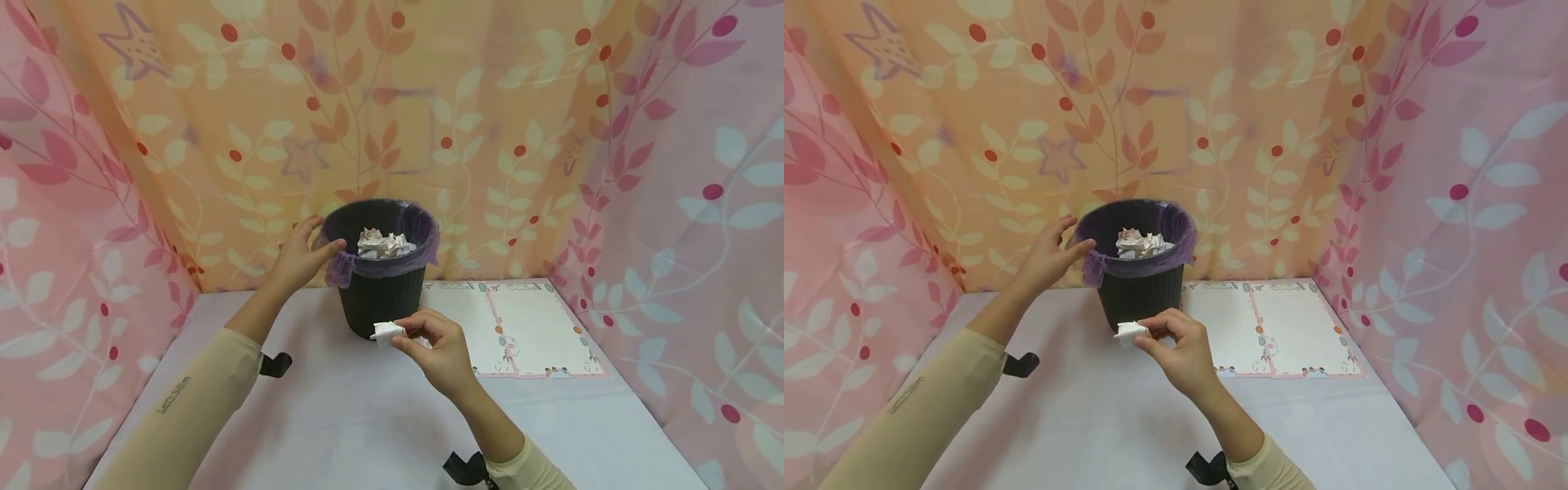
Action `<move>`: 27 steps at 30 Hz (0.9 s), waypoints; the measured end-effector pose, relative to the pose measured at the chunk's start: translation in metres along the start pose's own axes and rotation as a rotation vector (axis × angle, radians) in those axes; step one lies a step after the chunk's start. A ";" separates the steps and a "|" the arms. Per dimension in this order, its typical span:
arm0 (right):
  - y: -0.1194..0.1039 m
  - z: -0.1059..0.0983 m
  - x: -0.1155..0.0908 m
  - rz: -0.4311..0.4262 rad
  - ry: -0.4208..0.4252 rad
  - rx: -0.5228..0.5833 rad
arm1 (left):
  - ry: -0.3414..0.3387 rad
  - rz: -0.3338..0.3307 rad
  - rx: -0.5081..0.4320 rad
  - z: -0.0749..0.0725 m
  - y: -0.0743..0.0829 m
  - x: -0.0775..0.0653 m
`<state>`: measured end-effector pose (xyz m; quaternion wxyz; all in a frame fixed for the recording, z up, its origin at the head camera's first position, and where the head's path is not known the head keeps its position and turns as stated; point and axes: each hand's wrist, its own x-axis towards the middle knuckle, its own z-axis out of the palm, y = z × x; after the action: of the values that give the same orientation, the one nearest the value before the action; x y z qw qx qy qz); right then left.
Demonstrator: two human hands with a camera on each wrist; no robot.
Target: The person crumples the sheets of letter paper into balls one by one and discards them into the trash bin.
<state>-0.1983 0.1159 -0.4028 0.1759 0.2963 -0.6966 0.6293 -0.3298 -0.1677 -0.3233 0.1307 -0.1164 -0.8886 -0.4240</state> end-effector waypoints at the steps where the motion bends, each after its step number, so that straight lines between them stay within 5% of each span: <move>1: 0.000 0.000 0.000 0.000 0.000 -0.002 | -0.018 -0.010 -0.013 0.001 -0.002 0.002; 9: 0.000 -0.002 0.000 0.013 0.000 -0.011 | -0.095 -0.037 -0.019 0.009 -0.012 0.010; 27: -0.005 -0.009 0.008 -0.039 -0.002 -0.020 | -0.076 -0.028 0.026 0.010 -0.011 0.008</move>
<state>-0.2025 0.1233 -0.3929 0.1904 0.3085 -0.6971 0.6185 -0.3421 -0.1654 -0.3346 0.0926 -0.1183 -0.8999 -0.4093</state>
